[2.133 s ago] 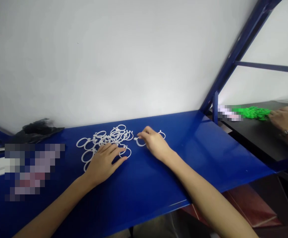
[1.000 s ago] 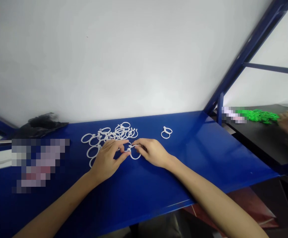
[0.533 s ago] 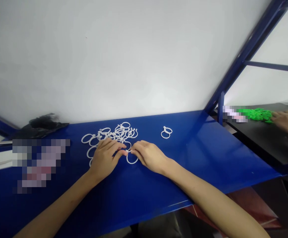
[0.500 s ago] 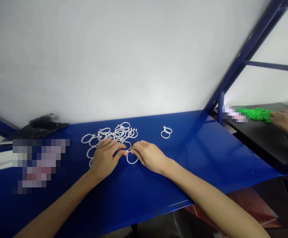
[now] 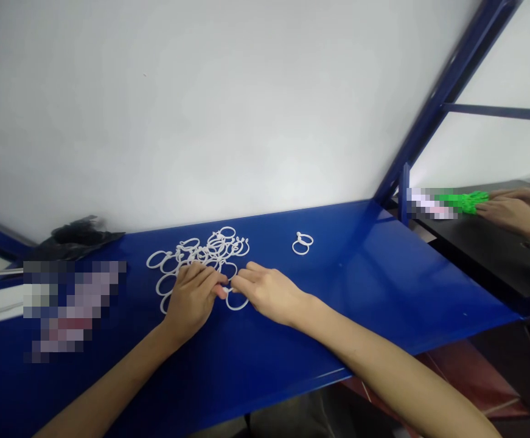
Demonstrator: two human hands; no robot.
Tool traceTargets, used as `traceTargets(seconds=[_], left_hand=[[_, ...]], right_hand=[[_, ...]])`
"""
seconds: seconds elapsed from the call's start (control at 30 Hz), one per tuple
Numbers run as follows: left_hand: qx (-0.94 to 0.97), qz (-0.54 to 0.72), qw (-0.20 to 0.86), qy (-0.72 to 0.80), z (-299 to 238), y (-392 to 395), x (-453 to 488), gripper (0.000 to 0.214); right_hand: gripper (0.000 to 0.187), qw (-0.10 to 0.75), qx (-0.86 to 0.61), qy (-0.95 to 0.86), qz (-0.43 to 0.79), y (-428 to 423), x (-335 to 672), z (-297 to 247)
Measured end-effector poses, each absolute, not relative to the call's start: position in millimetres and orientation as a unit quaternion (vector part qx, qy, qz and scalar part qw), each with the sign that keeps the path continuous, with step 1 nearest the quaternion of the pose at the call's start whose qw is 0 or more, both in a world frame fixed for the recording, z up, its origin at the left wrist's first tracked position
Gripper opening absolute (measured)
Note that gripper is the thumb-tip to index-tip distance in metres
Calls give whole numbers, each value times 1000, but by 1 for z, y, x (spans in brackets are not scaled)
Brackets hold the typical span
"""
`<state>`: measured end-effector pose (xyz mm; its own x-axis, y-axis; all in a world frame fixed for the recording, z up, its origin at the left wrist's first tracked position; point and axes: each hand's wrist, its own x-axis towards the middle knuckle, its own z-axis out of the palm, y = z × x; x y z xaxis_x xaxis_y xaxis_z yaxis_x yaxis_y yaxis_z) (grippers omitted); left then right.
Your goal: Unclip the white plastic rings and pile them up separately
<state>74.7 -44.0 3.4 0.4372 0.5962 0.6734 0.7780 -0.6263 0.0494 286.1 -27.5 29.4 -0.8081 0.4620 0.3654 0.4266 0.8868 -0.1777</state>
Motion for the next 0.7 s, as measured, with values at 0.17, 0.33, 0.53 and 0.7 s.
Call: traceTargets(seconds=[0.17, 0.33, 0.53, 0.7], left_hand=[[-830, -318, 117, -443, 4, -37, 75, 20], [-840, -261, 131, -458, -4, -33, 70, 23], [-858, -250, 155, -420, -5, -35, 71, 13], [-874, -295, 164, -350, 5, -42, 76, 10]], right_hand=[[22, 219, -314, -923, 43, -13, 292, 31], [26, 237, -520, -821, -5, 24, 328, 27], [25, 240, -661, -710, -21, 54, 367, 24], [24, 242, -669, -702, -27, 55, 369, 24]])
